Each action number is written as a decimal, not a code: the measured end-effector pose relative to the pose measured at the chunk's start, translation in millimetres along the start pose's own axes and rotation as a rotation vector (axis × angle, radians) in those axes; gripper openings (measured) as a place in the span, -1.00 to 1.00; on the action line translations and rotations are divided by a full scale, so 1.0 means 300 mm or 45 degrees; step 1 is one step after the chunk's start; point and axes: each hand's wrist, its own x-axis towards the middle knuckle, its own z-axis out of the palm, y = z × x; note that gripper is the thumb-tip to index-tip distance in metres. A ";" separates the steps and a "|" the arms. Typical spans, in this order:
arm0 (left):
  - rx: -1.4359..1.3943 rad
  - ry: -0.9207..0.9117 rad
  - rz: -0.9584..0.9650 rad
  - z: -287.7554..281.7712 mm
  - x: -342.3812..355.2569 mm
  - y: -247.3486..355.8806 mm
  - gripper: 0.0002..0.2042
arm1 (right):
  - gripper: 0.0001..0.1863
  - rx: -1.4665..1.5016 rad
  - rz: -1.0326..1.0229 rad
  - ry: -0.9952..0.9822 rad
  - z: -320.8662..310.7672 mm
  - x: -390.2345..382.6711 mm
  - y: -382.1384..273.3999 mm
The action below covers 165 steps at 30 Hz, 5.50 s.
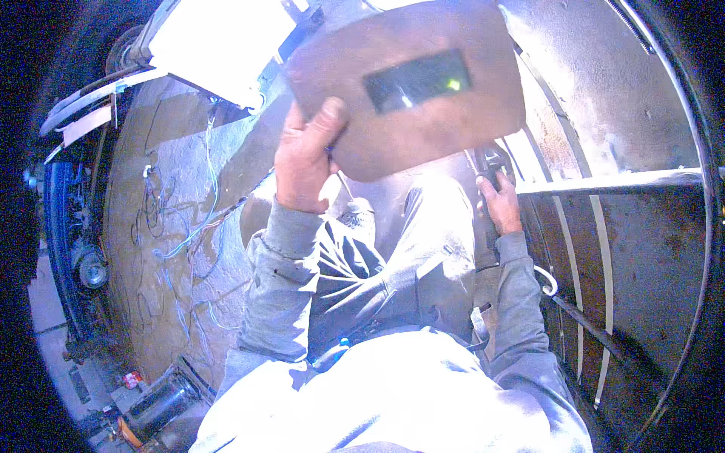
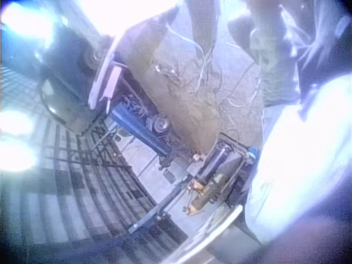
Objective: The person welds a metal frame using a handheld welding torch and a handheld welding shield. They repeatedly position the shield, strike an arc, and weld along the frame's joints while sparks fly. The person adjusts the frame's position and continues welding different sections.
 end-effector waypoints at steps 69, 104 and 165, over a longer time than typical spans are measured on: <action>-0.066 -0.059 -0.017 0.026 0.051 -0.045 -0.51 | -0.55 -0.130 -0.139 0.024 -0.017 0.016 0.025; 0.056 -0.399 -0.130 0.030 0.030 -0.055 -0.33 | -0.52 -0.455 -0.276 0.129 -0.038 0.122 0.226; 0.010 -0.438 -0.144 0.047 0.023 -0.088 -0.35 | -0.47 -0.633 -0.144 0.020 -0.087 0.159 0.237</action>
